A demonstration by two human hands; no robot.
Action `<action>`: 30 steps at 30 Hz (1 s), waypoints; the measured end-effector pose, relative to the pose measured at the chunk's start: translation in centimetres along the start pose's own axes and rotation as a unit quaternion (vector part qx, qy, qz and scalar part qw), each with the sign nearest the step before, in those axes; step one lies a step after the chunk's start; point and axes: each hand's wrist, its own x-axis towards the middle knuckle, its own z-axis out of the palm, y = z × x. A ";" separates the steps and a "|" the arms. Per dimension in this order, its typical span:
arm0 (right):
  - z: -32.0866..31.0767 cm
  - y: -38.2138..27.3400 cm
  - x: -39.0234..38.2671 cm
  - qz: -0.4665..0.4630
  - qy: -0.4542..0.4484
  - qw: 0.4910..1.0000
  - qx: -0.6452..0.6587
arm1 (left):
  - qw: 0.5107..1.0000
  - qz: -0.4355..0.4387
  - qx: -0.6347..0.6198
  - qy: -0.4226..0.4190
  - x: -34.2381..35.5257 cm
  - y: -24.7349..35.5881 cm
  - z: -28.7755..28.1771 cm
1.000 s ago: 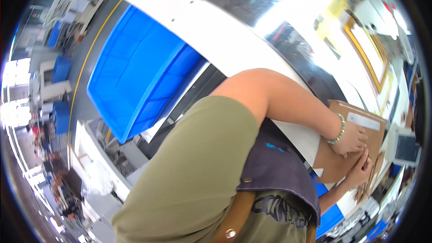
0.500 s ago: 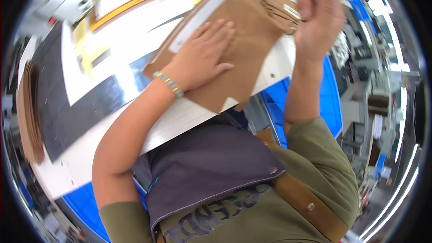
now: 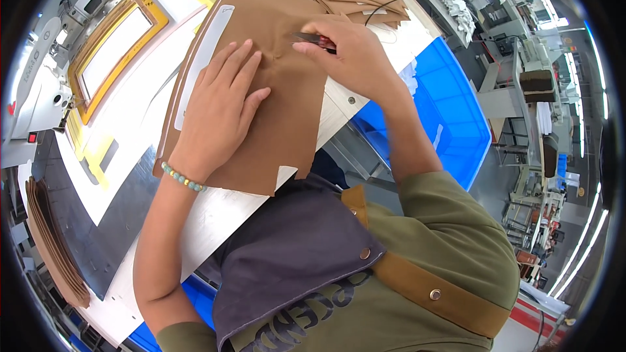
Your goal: Positioning leather pieces into an automated machine to attach labels, and trimming excess thread with snips.
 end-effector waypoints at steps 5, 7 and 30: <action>2.6 1.3 1.8 -0.048 0.052 0.997 -0.032 | 0.999 0.006 0.028 0.015 1.2 0.5 1.2; 2.9 2.8 3.0 -0.029 0.041 0.996 -0.075 | 0.997 0.005 0.075 -0.026 0.7 1.2 1.2; 2.4 0.9 0.2 -0.041 -0.005 0.992 -0.117 | 0.997 -0.006 0.057 -0.049 0.6 1.4 0.8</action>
